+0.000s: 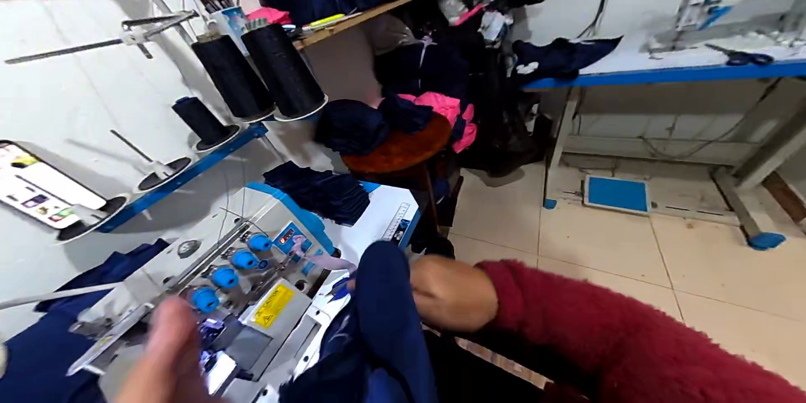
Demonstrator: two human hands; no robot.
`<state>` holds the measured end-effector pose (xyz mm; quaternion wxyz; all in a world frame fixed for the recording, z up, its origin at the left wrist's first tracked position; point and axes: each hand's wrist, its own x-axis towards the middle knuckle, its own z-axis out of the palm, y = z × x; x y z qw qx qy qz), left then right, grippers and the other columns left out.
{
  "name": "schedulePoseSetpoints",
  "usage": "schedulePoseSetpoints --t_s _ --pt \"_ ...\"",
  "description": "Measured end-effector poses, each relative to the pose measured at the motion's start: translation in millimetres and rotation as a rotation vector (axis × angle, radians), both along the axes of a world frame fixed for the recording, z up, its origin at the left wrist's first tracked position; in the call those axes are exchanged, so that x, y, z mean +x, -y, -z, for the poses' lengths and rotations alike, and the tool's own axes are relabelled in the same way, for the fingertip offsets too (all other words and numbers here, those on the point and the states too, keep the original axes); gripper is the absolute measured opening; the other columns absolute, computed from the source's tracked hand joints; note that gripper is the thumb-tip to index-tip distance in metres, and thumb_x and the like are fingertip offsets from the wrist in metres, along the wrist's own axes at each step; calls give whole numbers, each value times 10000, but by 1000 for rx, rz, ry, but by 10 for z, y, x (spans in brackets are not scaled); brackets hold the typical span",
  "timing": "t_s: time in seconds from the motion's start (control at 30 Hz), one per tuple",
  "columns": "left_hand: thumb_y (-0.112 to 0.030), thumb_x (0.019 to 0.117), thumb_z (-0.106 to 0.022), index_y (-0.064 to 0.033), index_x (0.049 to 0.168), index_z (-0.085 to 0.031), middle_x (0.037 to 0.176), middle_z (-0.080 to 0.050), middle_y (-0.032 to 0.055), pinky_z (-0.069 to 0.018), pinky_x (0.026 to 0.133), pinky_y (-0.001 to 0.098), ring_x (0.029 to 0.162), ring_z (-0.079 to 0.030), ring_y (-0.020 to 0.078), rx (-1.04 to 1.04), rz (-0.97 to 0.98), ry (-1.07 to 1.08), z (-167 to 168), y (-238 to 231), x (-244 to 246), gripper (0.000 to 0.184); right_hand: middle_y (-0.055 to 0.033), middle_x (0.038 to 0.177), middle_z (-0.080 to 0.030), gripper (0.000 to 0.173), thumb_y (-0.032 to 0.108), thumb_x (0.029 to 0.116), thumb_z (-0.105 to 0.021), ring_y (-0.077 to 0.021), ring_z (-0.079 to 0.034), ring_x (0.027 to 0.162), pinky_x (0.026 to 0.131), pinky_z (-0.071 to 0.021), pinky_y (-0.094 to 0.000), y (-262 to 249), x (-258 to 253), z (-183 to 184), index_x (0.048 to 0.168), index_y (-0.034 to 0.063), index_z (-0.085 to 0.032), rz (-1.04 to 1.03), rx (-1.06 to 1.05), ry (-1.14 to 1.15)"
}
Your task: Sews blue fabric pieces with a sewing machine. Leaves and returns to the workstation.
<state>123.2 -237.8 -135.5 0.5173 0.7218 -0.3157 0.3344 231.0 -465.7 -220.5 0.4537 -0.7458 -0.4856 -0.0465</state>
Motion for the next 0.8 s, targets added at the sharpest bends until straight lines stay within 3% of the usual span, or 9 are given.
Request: schedulePoseSetpoints --t_s 0.07,0.13,0.2,0.33,0.43,0.53,0.6,0.73,0.8 --pt "-297 1094 -454 -247 1345 -629 1308 -686 -163 -438 1085 180 1257 -587 -31 43 153 -81 90 195 380 310 -87 830 -690 308 177 1032 -460 -151 -688 790 676 -574 -359 208 40 -215 955 2 -702 137 8 171" --pt "-134 1074 -494 -93 1335 -613 1209 -741 -78 -518 994 167 1140 -665 -12 16 421 -293 167 346 552 290 -77 1037 -730 320 199 1010 -477 -160 -711 921 742 -600 -381 385 62 -382 1151 61 -729 323 -65 345" --pt "-284 1059 -530 -93 1382 -612 1307 -678 -67 -470 1046 193 1204 -601 -12 -41 547 -392 389 257 599 384 -81 1161 -691 358 161 942 -549 -211 -712 923 697 -609 -457 571 135 -521 1261 114 -705 554 -149 425" --pt "-193 1015 -577 -229 1108 -691 1032 -733 -178 -583 881 192 983 -675 -64 -30 57 -167 575 466 891 152 -210 788 -696 345 158 967 -500 -459 -688 697 558 -499 -658 1114 327 -739 1252 63 -671 967 -329 453" --pt "-194 902 -738 -135 1271 -657 1030 -752 -43 -632 822 304 917 -722 53 318 134 -430 623 525 1191 382 -343 858 -669 342 188 1071 -431 -579 -663 827 696 -471 -763 1665 495 -846 1240 -10 -652 1155 -415 142" --pt "-238 861 -803 -141 1517 -454 1238 -703 98 -581 956 479 1094 -704 209 820 316 -765 831 653 1294 749 -123 725 -649 319 213 1106 -434 -218 -609 555 557 -545 -436 2176 519 -785 1184 20 -675 1205 -119 -176" --pt "-198 846 -810 -100 1478 -494 1208 -701 183 -538 962 601 1115 -688 346 1012 359 -813 1077 768 1316 713 0 667 -638 266 194 1102 -429 -64 -570 478 464 -528 -253 2410 439 -644 1160 66 -655 1116 274 -390" --pt "-208 952 -670 -2 1106 -725 1045 -729 176 -512 977 543 1028 -688 322 916 256 -819 1710 890 1421 263 56 774 -668 196 215 1068 -498 -29 -628 592 562 -581 -255 2774 328 -390 1104 111 -660 1231 568 -368" --pt "-183 969 -645 -1 1088 -750 1076 -747 150 -511 1020 484 1071 -695 282 751 150 -785 1911 1020 1419 242 -23 855 -704 245 194 1075 -476 -86 -673 673 633 -604 -318 2949 313 -282 1158 48 -654 1322 463 -446"
